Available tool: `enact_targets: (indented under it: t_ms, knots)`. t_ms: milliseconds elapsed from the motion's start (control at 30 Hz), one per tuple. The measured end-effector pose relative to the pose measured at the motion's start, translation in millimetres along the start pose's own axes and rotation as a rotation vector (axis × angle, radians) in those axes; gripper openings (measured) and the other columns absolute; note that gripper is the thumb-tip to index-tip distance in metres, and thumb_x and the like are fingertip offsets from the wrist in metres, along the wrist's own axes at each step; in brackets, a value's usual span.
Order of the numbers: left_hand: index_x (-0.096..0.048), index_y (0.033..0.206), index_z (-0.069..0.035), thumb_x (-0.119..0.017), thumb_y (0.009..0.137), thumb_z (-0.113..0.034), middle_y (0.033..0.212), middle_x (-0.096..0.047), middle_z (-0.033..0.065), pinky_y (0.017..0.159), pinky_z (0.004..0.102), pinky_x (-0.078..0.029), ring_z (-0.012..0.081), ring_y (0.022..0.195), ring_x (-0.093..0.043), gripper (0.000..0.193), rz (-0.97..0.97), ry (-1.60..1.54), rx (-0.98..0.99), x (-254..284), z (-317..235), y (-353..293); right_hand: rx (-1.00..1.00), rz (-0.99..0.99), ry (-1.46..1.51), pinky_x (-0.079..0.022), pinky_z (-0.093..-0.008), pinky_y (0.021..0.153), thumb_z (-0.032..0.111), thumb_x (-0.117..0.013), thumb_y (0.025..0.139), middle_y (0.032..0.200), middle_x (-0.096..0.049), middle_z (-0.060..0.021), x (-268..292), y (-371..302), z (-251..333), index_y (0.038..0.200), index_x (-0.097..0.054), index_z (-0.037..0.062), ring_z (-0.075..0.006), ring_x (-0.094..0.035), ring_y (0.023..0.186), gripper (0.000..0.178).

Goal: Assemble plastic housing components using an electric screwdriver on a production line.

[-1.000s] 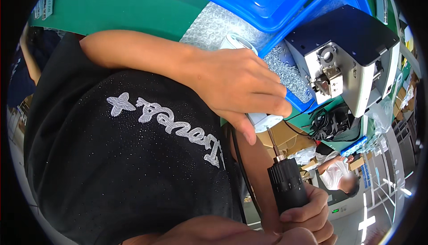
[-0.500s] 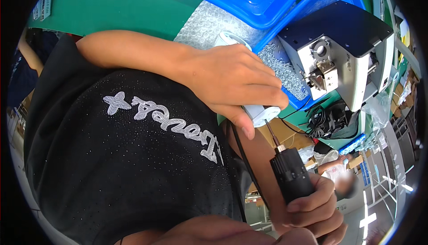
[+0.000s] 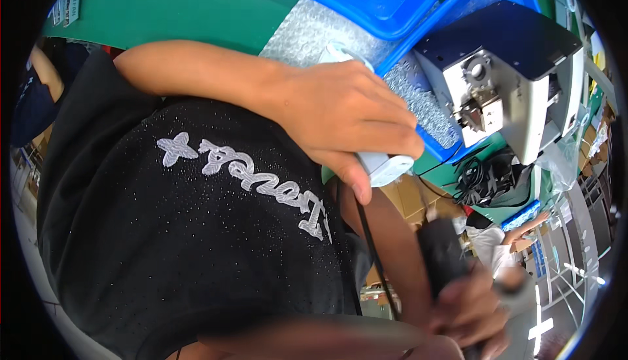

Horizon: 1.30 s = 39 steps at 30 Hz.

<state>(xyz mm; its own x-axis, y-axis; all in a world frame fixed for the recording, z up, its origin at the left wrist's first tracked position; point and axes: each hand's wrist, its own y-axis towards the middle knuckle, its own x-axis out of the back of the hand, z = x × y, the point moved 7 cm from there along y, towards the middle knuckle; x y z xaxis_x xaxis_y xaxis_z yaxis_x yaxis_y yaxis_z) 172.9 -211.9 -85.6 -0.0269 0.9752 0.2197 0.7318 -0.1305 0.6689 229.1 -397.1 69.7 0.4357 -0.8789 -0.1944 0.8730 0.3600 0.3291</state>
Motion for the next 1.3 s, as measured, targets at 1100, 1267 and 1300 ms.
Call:
enact_targets:
  t_ms: [1100,1267,1300]
  knots:
    - [-0.062,0.105,0.002,-0.049,0.091,-0.066,0.083,-0.057,0.0088,0.049,0.0323,-0.044,0.0226,0.064,-0.058,0.071,0.011,0.009,0.019,-3.5,1.1,1.5,0.381,-0.07,0.111,-0.04,-0.0203,0.05,0.013,-0.061,0.085,0.06,-0.042,0.0089,-65.1,-6.5,-16.7,0.077,-0.038,0.0125,-0.0044,-0.047,0.044,0.024]
    - [-0.061,0.107,0.002,-0.052,0.091,-0.065,0.085,-0.057,0.0087,0.051,0.0332,-0.045,0.0236,0.067,-0.059,0.07,0.012,0.011,-0.008,-2.0,-1.8,1.6,0.187,-0.031,0.187,-0.04,-0.0219,0.045,0.013,-0.056,0.095,0.055,-0.043,0.0088,-77.6,5.1,-21.7,0.077,-0.04,0.0151,-0.0055,-0.045,0.041,0.024]
    - [-0.06,0.108,0.002,-0.053,0.09,-0.064,0.086,-0.057,0.0091,0.053,0.0338,-0.046,0.0243,0.069,-0.059,0.068,-0.031,-0.001,0.002,-2.4,0.0,-0.8,0.147,-0.01,0.229,-0.039,-0.0221,0.044,0.011,-0.057,0.094,0.056,-0.043,0.009,-73.9,9.1,-29.0,0.076,-0.04,0.0149,-0.0054,-0.044,0.041,0.025]
